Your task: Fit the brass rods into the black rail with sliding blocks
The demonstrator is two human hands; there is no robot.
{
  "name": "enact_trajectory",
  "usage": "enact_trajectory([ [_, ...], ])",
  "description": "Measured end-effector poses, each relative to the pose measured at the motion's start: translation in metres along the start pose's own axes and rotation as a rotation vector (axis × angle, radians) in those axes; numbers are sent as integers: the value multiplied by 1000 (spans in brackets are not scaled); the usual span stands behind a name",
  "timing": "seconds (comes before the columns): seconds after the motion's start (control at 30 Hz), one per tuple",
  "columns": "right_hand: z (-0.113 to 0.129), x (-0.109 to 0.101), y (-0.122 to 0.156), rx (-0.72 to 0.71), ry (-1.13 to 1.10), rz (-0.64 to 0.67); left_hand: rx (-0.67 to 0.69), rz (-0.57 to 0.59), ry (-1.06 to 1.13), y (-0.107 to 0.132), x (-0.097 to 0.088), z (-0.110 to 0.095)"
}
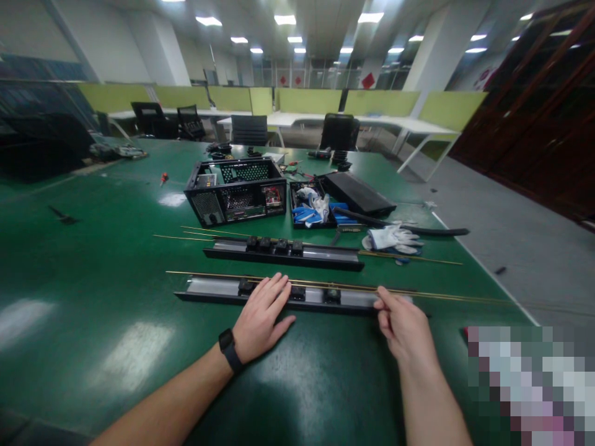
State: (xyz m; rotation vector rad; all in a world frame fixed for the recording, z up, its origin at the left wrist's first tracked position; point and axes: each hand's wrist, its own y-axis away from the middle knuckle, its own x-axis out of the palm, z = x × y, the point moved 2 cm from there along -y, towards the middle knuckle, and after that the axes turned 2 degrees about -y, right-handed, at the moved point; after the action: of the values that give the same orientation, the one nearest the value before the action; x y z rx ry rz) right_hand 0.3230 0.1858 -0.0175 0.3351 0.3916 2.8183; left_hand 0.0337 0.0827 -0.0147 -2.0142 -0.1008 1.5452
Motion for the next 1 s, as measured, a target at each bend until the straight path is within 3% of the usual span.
enact_trajectory([
  [0.33,-12,31,26,64,80,150,-36,-12,-26,2,1,4],
  [0.63,-9,19,17,-13,-17,-3,-44,-19,-38,2,2,5],
  [0.83,-17,39,33,66,22,210,-28,-19,-39,2,1,5],
  [1.0,-11,28,26,48,-83,6,-24,-40,-38,3,1,5],
])
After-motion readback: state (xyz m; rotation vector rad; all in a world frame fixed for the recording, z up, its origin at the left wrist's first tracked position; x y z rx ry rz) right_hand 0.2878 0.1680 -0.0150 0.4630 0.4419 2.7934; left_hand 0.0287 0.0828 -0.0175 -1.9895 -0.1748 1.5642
